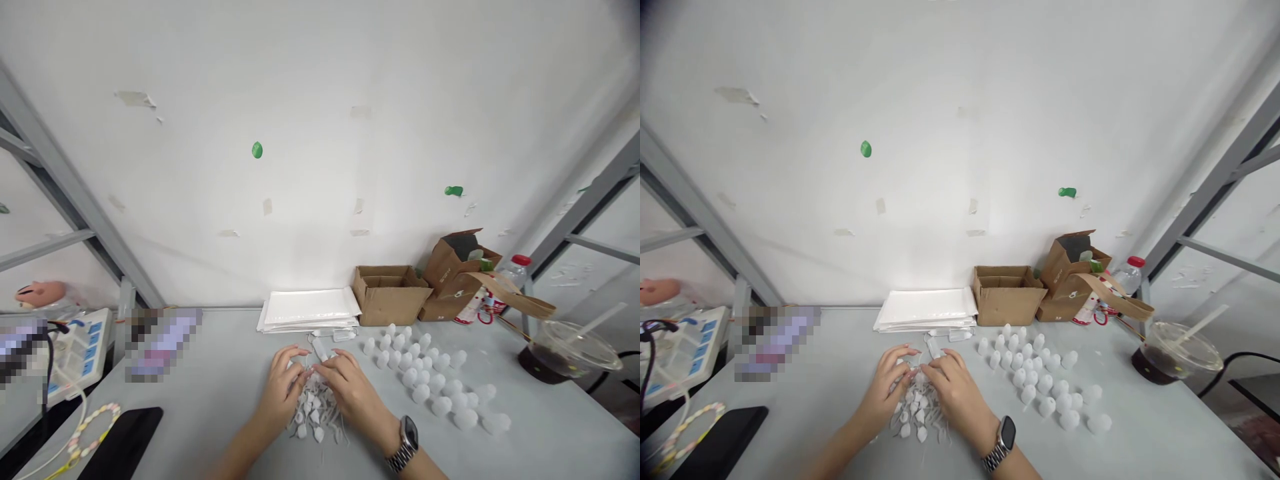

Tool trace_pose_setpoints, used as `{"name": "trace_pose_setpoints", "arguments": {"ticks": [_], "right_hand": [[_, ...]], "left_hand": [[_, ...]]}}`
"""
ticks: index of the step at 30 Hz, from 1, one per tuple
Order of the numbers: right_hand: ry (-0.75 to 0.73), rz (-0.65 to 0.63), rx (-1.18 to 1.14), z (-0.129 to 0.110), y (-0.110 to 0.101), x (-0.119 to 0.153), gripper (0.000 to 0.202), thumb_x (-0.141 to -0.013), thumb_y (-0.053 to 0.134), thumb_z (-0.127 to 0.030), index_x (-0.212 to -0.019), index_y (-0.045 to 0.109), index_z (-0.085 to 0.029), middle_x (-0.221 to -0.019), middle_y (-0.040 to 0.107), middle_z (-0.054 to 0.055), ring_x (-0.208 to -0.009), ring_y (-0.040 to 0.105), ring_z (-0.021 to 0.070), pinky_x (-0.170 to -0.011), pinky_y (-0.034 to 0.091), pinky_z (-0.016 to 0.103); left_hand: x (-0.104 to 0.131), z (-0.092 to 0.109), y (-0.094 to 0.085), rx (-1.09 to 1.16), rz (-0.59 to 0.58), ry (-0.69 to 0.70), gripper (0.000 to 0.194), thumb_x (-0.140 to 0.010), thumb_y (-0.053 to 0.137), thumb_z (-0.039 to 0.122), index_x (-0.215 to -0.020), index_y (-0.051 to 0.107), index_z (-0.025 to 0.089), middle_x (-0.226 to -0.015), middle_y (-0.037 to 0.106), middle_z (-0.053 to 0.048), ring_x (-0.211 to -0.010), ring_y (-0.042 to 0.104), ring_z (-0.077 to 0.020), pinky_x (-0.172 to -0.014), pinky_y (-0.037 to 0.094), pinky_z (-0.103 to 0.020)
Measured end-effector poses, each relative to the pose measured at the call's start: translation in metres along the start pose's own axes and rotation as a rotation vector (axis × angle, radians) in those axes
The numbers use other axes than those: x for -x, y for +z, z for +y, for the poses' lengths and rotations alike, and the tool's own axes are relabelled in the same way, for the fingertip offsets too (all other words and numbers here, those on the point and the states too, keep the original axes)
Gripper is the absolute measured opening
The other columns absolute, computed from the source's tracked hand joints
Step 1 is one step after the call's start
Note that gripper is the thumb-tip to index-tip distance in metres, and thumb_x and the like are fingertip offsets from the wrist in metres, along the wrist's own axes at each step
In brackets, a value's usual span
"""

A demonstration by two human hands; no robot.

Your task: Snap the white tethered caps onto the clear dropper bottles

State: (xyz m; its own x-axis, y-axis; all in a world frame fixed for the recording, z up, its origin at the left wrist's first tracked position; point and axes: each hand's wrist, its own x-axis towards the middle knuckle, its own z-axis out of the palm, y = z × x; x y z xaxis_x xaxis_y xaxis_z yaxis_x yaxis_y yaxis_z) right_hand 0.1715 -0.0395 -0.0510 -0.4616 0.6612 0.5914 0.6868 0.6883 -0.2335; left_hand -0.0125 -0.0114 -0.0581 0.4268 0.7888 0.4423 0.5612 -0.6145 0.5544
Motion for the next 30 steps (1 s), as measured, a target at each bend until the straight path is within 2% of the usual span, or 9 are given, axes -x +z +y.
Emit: {"name": "trace_pose_setpoints", "arguments": {"ticks": [7,16,18,20,23,25,27,30], "right_hand": [[-0.031,-0.081,0.196,0.014,-0.018,0.002,0.040,-0.081,0.034,0.004,-0.111,0.051,-0.016,-0.088,0.057,0.005,-0.084,0.054,0.0173,-0.096,0.037,0.051],[0.001,-0.140,0.270,0.006,-0.033,0.008,0.034,-0.083,0.036,0.001,-0.107,0.052,-0.017,-0.085,0.057,0.004,-0.081,0.055,0.0172,-0.098,0.036,0.049],[0.021,-0.099,0.296,0.014,-0.039,0.016,0.035,-0.084,0.032,0.001,-0.106,0.053,-0.017,-0.085,0.057,0.005,-0.082,0.055,0.0180,-0.097,0.036,0.049],[0.085,-0.003,0.328,0.029,-0.051,0.026,0.035,-0.085,0.030,0.000,-0.105,0.053,-0.017,-0.087,0.058,0.006,-0.085,0.054,0.0194,-0.095,0.036,0.049],[0.243,0.150,0.339,0.050,-0.073,0.040,0.022,-0.088,0.041,-0.018,-0.104,0.056,-0.017,-0.095,0.056,0.009,-0.092,0.052,0.0226,-0.088,0.040,0.047],[0.373,0.267,0.351,0.060,-0.088,0.045,0.024,-0.086,0.047,-0.033,-0.100,0.060,-0.018,-0.090,0.054,0.010,-0.086,0.052,0.0233,-0.077,0.044,0.042],[0.516,0.366,0.328,0.066,-0.100,0.046,0.031,-0.083,0.048,-0.043,-0.094,0.062,-0.018,-0.076,0.052,0.006,-0.071,0.051,0.0202,-0.064,0.045,0.035],[0.686,0.416,0.213,0.070,-0.110,0.043,0.037,-0.081,0.047,-0.051,-0.084,0.061,-0.017,-0.061,0.050,0.000,-0.056,0.048,0.0156,-0.055,0.042,0.029]], "left_hand": [[-0.004,0.006,-0.006,-0.087,-0.036,0.054,0.028,-0.086,0.044,0.025,-0.062,0.059,0.022,-0.116,0.054,-0.004,-0.114,0.041,-0.0257,-0.092,0.040,-0.046],[-0.004,0.007,-0.007,-0.118,-0.099,0.089,0.028,-0.086,0.044,0.025,-0.062,0.060,0.022,-0.115,0.055,-0.003,-0.116,0.041,-0.0262,-0.091,0.041,-0.045],[-0.002,0.002,-0.007,-0.129,-0.101,0.091,0.028,-0.086,0.043,0.024,-0.063,0.059,0.022,-0.115,0.055,-0.004,-0.115,0.041,-0.0259,-0.091,0.040,-0.044],[-0.002,-0.004,-0.007,-0.139,-0.073,0.057,0.029,-0.086,0.041,0.024,-0.063,0.058,0.021,-0.113,0.056,-0.005,-0.113,0.043,-0.0257,-0.090,0.041,-0.045],[-0.004,-0.010,-0.006,-0.136,-0.037,-0.001,0.030,-0.088,0.039,0.027,-0.067,0.059,0.022,-0.109,0.058,-0.005,-0.110,0.046,-0.0246,-0.089,0.041,-0.044],[-0.005,-0.010,-0.005,-0.135,-0.053,-0.009,0.028,-0.087,0.041,0.031,-0.069,0.060,0.022,-0.107,0.059,-0.005,-0.110,0.046,-0.0249,-0.089,0.041,-0.044],[-0.005,-0.009,-0.003,-0.139,-0.069,-0.013,0.027,-0.085,0.045,0.037,-0.068,0.059,0.022,-0.106,0.059,-0.005,-0.110,0.046,-0.0263,-0.089,0.041,-0.046],[-0.003,-0.012,-0.004,-0.146,-0.053,-0.043,0.024,-0.083,0.048,0.040,-0.071,0.061,0.024,-0.105,0.059,-0.005,-0.110,0.046,-0.0270,-0.090,0.040,-0.048]]}}
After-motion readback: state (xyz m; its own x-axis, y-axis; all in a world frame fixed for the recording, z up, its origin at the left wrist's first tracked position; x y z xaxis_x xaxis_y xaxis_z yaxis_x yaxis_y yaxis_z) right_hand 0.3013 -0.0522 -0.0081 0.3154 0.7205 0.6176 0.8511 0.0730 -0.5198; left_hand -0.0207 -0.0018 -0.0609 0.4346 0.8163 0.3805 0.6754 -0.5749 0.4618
